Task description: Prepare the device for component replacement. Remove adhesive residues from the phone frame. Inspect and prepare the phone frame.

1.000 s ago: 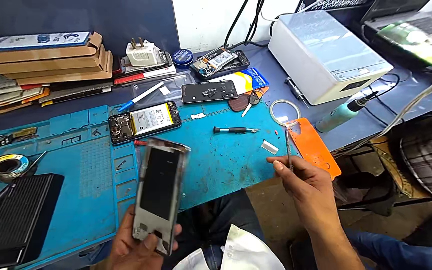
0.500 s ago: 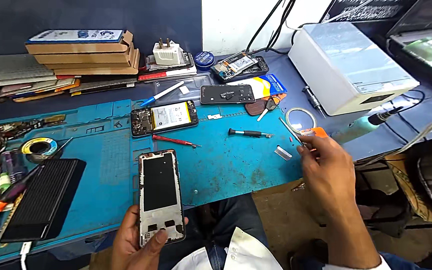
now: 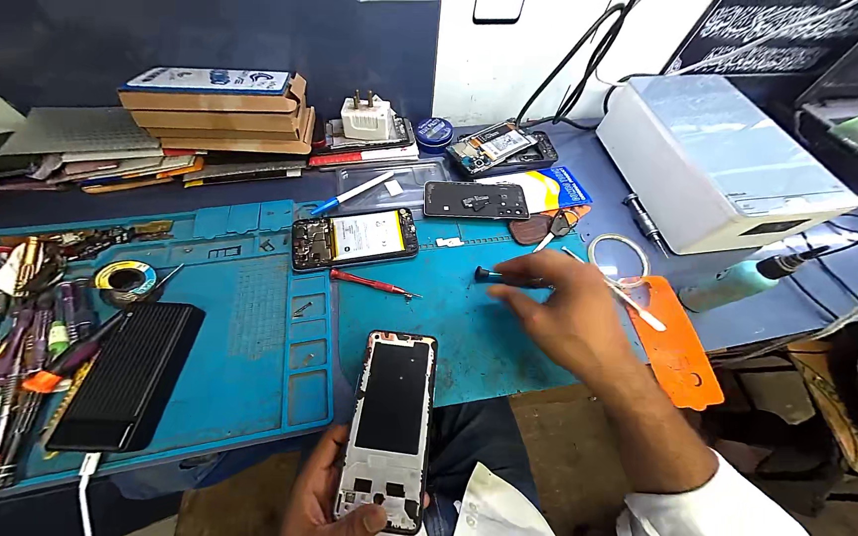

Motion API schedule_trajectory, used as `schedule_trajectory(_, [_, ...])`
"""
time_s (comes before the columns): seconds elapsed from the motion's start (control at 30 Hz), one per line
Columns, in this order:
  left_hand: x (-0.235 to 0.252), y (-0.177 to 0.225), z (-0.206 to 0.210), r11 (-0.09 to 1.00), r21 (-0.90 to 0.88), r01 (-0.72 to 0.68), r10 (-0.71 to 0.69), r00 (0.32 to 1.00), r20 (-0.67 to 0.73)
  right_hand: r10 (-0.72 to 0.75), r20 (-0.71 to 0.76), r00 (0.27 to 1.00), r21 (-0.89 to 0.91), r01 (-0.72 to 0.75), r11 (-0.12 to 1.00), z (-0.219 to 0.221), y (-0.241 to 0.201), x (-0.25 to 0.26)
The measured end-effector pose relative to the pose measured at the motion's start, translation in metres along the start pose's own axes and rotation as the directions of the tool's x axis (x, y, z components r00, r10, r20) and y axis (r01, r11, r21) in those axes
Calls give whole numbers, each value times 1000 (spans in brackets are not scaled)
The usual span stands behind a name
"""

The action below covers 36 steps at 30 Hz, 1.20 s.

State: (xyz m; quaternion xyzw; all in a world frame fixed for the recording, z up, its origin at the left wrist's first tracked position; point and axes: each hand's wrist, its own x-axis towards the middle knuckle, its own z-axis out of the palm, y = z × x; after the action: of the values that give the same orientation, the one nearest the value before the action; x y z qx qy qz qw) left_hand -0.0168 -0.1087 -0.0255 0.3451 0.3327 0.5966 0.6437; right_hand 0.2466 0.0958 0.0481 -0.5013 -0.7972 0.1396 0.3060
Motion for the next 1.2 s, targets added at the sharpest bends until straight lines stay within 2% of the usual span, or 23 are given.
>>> schedule_trajectory(0.07, [0, 1, -1, 1000, 0, -23, 23, 1000, -17, -85, 114, 990, 16, 83, 996, 23, -25, 11])
schedule_trajectory(0.13, [-1, 1, -2, 999, 4, -38, 39, 999, -38, -136, 194, 971, -51, 149, 988, 44, -42, 22])
schedule_trajectory(0.23, [-6, 4, -4, 999, 11, -47, 47, 997, -59, -176, 247, 953, -155, 218, 964, 72, -52, 34])
schedule_trajectory(0.4, [-13, 4, -11, 998, 14, -58, 59, 995, -78, -140, 246, 959, -227, 198, 954, 88, -56, 39])
schedule_trajectory(0.5, [-12, 5, -11, 998, 18, -65, 66, 995, -72, -192, 208, 959, -248, 241, 938, 82, -51, 39])
schedule_trajectory(0.6, [-8, 6, -10, 998, 24, -56, 57, 997, -56, -203, 176, 963, -253, 244, 936, 56, -36, 45])
schedule_trajectory(0.67, [-6, 6, -8, 999, 19, -47, 47, 998, -44, -148, 131, 980, -232, 175, 957, 34, -19, 52])
schedule_trajectory(0.77, [-1, 2, -4, 999, -15, -44, 43, 999, -13, 11, 96, 995, -240, 12, 971, 8, 11, 62])
schedule_trajectory(0.93, [10, -4, 9, 999, -48, -19, 19, 1000, 9, 164, 74, 984, -314, -133, 940, 6, 38, 62])
schedule_trajectory(1.07, [14, -10, 22, 1000, -5, -18, 18, 1000, -16, 162, 49, 986, -357, -134, 924, 11, 40, 61])
schedule_trajectory(1.2, [11, -15, 24, 1000, -16, -9, 9, 1000, -2, 61, -7, 998, -265, -60, 962, 6, 31, 51])
